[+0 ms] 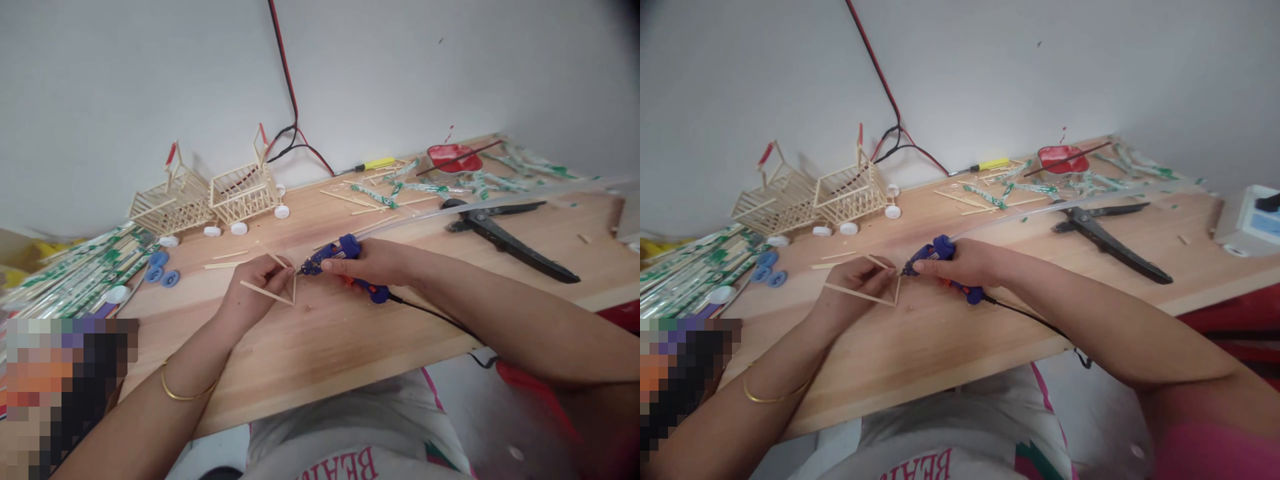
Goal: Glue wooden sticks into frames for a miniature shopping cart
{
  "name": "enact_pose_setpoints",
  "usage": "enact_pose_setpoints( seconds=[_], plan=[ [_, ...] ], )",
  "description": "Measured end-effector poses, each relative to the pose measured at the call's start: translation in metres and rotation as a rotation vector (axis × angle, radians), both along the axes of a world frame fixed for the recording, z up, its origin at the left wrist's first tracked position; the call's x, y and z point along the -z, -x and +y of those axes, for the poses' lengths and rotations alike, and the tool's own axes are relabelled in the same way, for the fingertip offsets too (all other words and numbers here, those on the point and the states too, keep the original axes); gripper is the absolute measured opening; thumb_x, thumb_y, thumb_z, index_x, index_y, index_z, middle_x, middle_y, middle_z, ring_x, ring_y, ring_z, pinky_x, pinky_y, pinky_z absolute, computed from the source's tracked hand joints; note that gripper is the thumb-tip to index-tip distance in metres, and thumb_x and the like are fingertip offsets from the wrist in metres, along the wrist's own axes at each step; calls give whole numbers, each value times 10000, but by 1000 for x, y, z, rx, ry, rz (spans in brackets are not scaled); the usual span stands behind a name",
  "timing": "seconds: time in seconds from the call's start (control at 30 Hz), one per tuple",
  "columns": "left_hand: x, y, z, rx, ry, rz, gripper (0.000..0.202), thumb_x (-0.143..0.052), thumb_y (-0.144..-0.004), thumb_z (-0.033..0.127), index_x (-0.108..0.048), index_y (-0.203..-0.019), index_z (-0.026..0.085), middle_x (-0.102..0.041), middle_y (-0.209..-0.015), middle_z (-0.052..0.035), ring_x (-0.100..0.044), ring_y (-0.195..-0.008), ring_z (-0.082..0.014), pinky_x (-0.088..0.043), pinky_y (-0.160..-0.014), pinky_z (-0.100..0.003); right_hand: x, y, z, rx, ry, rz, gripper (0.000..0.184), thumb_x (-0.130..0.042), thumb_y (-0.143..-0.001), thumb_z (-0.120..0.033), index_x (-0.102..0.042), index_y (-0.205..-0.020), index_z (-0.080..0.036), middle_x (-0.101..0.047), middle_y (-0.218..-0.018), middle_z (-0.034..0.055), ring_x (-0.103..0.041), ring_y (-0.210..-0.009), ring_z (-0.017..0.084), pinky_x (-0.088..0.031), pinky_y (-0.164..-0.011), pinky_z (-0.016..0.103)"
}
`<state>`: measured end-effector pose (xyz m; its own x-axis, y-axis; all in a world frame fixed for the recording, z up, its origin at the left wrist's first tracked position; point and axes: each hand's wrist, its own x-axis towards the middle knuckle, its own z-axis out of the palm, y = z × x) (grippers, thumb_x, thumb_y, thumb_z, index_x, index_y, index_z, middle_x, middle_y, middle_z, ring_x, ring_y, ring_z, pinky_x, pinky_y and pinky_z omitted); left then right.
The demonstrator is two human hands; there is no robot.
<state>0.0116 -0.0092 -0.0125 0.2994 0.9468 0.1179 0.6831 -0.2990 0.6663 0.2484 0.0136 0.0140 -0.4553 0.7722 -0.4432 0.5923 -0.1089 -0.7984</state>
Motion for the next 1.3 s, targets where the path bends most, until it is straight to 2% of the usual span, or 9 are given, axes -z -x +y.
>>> enact_pose_setpoints(
  seconds=[0.47,0.87,1.3],
  plan=[
    [0,0,0,1,-28,19,195,-528,-830,316,-661,-814,175,-683,-756,-27,-614,-692,-141,-455,-632,-242,-1,1,-2,-21,-73,-114,614,-494,-643,-778,-641,-634,-182,-627,-620,34,-537,-521,123,-420,-486,238],
    [-1,-1,0,0,-35,36,173,-538,-827,292,-665,-804,176,-684,-751,-16,-615,-690,-135,-458,-637,-237,-4,2,-3,30,-50,-113,593,-521,-635,-764,-620,-616,-179,-613,-598,34,-537,-516,127,-424,-494,249],
    [-3,-1,0,5,-36,61,203,-519,-834,316,-659,-809,172,-681,-740,-18,-613,-686,-144,-450,-628,-237,-10,5,-4,11,-48,-132,590,-499,-671,-745,-616,-665,-167,-612,-641,24,-533,-560,117,-421,-529,230]
  ],
)
